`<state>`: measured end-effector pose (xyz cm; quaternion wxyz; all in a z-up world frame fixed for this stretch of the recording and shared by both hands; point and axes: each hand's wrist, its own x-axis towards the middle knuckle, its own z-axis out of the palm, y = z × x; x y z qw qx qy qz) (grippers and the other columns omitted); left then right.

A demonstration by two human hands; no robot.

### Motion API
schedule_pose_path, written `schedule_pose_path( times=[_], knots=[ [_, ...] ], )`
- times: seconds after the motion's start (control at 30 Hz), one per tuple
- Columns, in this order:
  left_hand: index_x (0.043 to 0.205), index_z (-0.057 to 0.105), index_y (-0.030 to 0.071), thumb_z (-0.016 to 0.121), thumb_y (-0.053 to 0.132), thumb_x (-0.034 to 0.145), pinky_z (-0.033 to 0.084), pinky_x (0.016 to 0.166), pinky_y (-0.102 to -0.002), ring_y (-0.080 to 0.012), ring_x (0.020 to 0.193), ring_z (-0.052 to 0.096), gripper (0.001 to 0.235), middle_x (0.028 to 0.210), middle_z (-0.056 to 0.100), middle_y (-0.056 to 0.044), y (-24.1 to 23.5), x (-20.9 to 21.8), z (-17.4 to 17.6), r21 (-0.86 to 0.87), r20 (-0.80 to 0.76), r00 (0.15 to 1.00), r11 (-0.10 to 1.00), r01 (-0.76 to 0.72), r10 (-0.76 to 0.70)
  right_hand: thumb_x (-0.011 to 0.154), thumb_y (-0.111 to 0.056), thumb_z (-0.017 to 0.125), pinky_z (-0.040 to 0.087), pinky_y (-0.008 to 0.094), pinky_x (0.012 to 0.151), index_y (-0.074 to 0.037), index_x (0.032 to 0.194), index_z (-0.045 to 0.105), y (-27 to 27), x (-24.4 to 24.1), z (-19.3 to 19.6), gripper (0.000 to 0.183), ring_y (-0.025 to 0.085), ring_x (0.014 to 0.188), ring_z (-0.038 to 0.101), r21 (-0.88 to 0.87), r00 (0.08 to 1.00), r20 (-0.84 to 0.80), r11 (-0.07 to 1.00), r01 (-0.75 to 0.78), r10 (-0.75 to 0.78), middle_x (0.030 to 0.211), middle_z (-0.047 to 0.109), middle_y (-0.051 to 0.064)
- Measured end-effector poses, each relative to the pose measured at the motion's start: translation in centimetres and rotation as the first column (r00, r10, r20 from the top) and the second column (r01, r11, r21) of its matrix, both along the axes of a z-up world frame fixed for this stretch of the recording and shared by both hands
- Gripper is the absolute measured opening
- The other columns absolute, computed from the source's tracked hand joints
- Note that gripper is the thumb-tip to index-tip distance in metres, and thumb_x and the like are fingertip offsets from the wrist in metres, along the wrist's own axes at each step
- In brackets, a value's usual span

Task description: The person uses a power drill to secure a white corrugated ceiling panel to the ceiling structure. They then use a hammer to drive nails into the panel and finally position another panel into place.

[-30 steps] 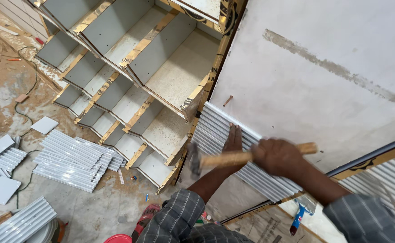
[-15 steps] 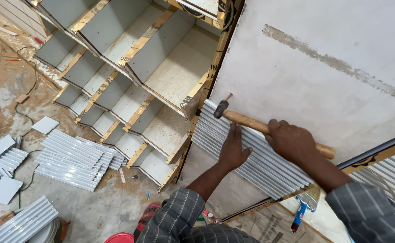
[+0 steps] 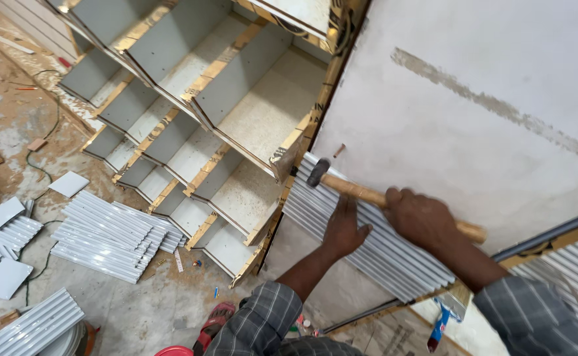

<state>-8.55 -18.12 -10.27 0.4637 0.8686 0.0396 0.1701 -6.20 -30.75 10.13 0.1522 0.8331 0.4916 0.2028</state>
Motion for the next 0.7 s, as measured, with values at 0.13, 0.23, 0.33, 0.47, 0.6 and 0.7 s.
schedule_pose_path(
  times=[0.13, 0.23, 0.33, 0.47, 0.6, 0.7],
  knots=[
    [0.157, 0.016, -0.016, 0.063, 0.028, 0.097, 0.026, 0.122, -0.053, -0.0493, 0.157, 0.017, 0.088, 0.165, 0.014, -0.042, -1.0, 0.6, -1.5, 0.049, 0.305, 0.946, 0.99, -0.13, 0.109, 0.095, -0.029, 0.063, 0.053, 0.04, 0.042, -0.005, 0.093, 0.061, -1.1, -2.8, -1.9, 0.024, 0.023, 0.054, 0.067, -0.042, 0.924, 0.069, 0.927, -0.373, 0.375, 0.069, 0.066, 0.01],
    [0.163, 0.018, -0.012, 0.056, 0.021, 0.097, 0.032, 0.124, -0.048, -0.0462, 0.161, 0.021, 0.083, 0.171, 0.016, -0.038, -1.0, 1.0, -2.0, 0.024, 0.321, 0.936, 0.986, -0.162, 0.146, 0.089, -0.032, 0.063, 0.054, 0.041, 0.048, -0.007, 0.095, 0.061, -1.3, -2.7, -1.1, 0.026, 0.023, 0.057, 0.066, 0.064, 0.841, 0.015, 0.839, -0.54, 0.541, 0.07, 0.064, 0.008],
    [0.157, 0.014, -0.015, 0.066, 0.023, 0.093, 0.028, 0.126, -0.049, -0.0482, 0.157, 0.017, 0.091, 0.164, 0.013, -0.04, -0.8, 0.7, -2.0, 0.116, 0.336, 0.937, 0.984, -0.138, 0.092, 0.088, -0.037, 0.065, 0.054, 0.043, 0.049, -0.006, 0.094, 0.058, -0.8, -1.2, 0.8, 0.032, 0.028, 0.061, 0.066, 0.074, 0.989, -0.125, 0.995, -0.073, 0.082, 0.075, 0.064, 0.011],
    [0.155, 0.012, -0.012, 0.071, 0.02, 0.084, 0.026, 0.122, -0.05, -0.0453, 0.155, 0.014, 0.098, 0.162, 0.012, -0.035, -0.4, 0.6, -1.3, 0.135, 0.106, 0.992, 0.988, -0.08, 0.066, 0.099, -0.04, 0.06, 0.056, 0.041, 0.049, -0.006, 0.095, 0.057, 0.0, -2.1, 0.2, 0.034, 0.026, 0.059, 0.066, -0.1, 0.998, 0.059, 0.995, -0.013, 0.019, 0.073, 0.063, 0.011],
    [0.171, 0.017, -0.005, 0.065, 0.015, 0.104, 0.037, 0.13, -0.042, -0.0386, 0.166, 0.023, 0.085, 0.178, 0.016, -0.03, -1.2, 1.0, -1.5, 0.102, 0.355, 0.911, 0.96, -0.259, 0.208, 0.09, -0.027, 0.061, 0.054, 0.04, 0.046, -0.007, 0.094, 0.059, -1.3, -3.4, -2.3, 0.02, 0.024, 0.057, 0.065, -0.031, 0.883, 0.015, 0.883, -0.468, 0.469, 0.07, 0.062, 0.008],
    [0.159, 0.012, -0.01, 0.073, 0.025, 0.093, 0.031, 0.12, -0.049, -0.0452, 0.156, 0.016, 0.096, 0.167, 0.009, -0.035, -0.5, 0.7, -1.0, 0.032, 0.201, 0.976, 0.995, -0.092, 0.084, 0.089, -0.032, 0.062, 0.053, 0.039, 0.044, -0.007, 0.092, 0.06, -1.6, -1.6, -1.6, 0.025, 0.023, 0.054, 0.064, -0.015, 0.871, 0.073, 0.873, -0.487, 0.487, 0.069, 0.062, 0.008]
  ],
)
